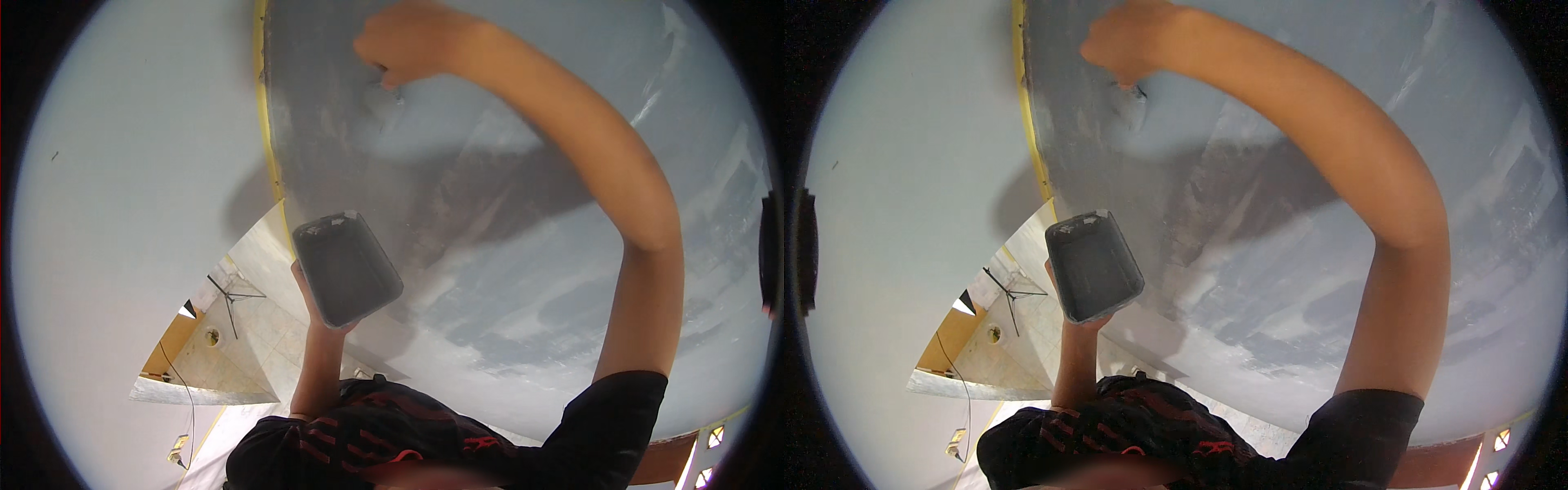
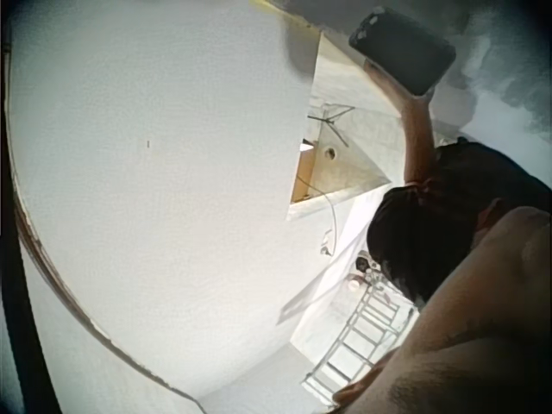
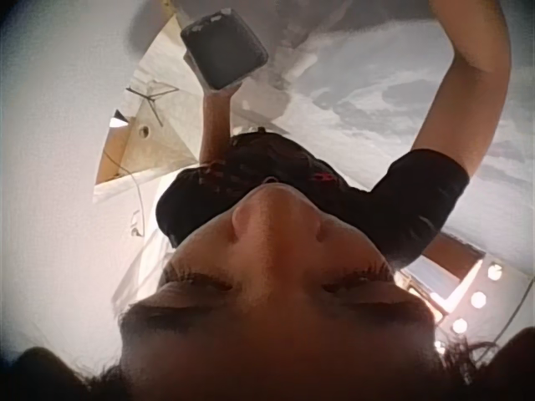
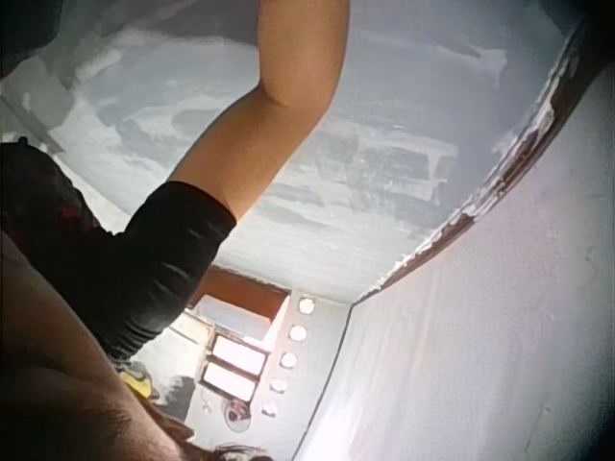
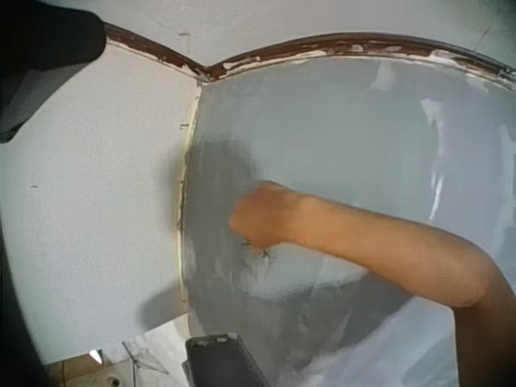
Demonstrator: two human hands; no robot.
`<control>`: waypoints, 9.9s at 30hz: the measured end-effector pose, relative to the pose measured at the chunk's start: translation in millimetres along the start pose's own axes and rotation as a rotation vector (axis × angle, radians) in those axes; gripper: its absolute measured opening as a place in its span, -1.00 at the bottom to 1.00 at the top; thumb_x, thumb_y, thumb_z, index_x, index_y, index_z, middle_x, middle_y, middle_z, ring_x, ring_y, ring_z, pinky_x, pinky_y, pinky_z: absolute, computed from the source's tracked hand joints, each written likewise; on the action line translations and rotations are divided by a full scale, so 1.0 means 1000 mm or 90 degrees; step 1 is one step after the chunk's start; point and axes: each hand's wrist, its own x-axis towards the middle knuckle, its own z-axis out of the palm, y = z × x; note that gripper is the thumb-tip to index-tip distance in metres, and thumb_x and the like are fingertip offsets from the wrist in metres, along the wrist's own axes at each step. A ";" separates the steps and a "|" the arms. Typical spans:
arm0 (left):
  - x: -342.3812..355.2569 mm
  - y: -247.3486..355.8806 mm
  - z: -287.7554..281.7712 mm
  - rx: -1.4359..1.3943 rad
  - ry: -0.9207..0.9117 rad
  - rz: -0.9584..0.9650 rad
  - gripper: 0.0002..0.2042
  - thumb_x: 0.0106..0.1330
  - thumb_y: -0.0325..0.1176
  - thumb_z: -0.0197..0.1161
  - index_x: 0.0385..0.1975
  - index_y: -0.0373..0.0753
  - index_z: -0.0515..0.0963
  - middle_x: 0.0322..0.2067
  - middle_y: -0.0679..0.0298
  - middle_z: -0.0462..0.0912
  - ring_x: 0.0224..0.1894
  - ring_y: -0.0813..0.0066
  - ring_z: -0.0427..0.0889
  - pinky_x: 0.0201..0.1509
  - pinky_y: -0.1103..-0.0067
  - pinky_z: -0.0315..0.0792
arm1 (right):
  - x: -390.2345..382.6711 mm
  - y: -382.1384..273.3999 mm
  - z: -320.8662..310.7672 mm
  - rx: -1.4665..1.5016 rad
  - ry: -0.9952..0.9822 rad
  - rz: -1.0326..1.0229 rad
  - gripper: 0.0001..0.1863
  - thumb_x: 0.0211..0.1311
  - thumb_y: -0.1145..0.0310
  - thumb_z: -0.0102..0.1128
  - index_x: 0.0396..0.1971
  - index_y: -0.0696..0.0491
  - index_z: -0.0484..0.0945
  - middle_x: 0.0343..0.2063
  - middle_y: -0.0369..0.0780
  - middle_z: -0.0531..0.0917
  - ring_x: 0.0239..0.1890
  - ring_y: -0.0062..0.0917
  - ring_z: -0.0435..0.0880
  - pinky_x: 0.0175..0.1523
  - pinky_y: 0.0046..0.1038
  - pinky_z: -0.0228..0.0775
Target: The person applies wall putty from a mud pan onto a wall using a putty knife.
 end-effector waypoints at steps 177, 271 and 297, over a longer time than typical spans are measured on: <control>-0.073 0.061 -0.072 0.037 0.061 0.198 -0.46 0.52 -0.02 0.15 0.36 -0.22 0.39 0.21 0.00 0.50 0.22 0.04 0.53 0.25 0.03 0.56 | 0.020 -0.355 0.217 1.905 0.505 0.562 -0.51 0.59 -0.22 -0.07 -0.36 -0.10 0.26 -0.70 -0.42 0.15 -0.74 -0.69 0.03 -0.61 -0.48 -0.15; -0.048 0.036 -0.053 0.052 0.053 0.058 -0.36 0.46 0.04 0.25 0.41 -0.21 0.35 0.27 -0.08 0.48 0.24 0.00 0.52 0.27 0.04 0.57 | -0.097 -0.396 0.266 1.748 0.162 0.473 -0.40 0.67 -0.17 -0.20 -0.58 -0.08 0.24 -0.79 -0.40 0.22 -0.82 -0.68 0.10 -0.70 -0.50 -0.05; -0.041 0.046 -0.065 0.076 -0.007 0.037 -0.33 0.46 0.08 0.23 0.42 -0.22 0.33 0.28 -0.08 0.47 0.29 -0.05 0.50 0.30 0.03 0.56 | -0.102 -0.396 0.259 1.713 0.301 0.577 -0.40 0.62 -0.20 -0.11 -0.60 -0.10 0.23 -0.74 -0.45 0.20 -0.78 -0.67 0.06 -0.66 -0.45 -0.13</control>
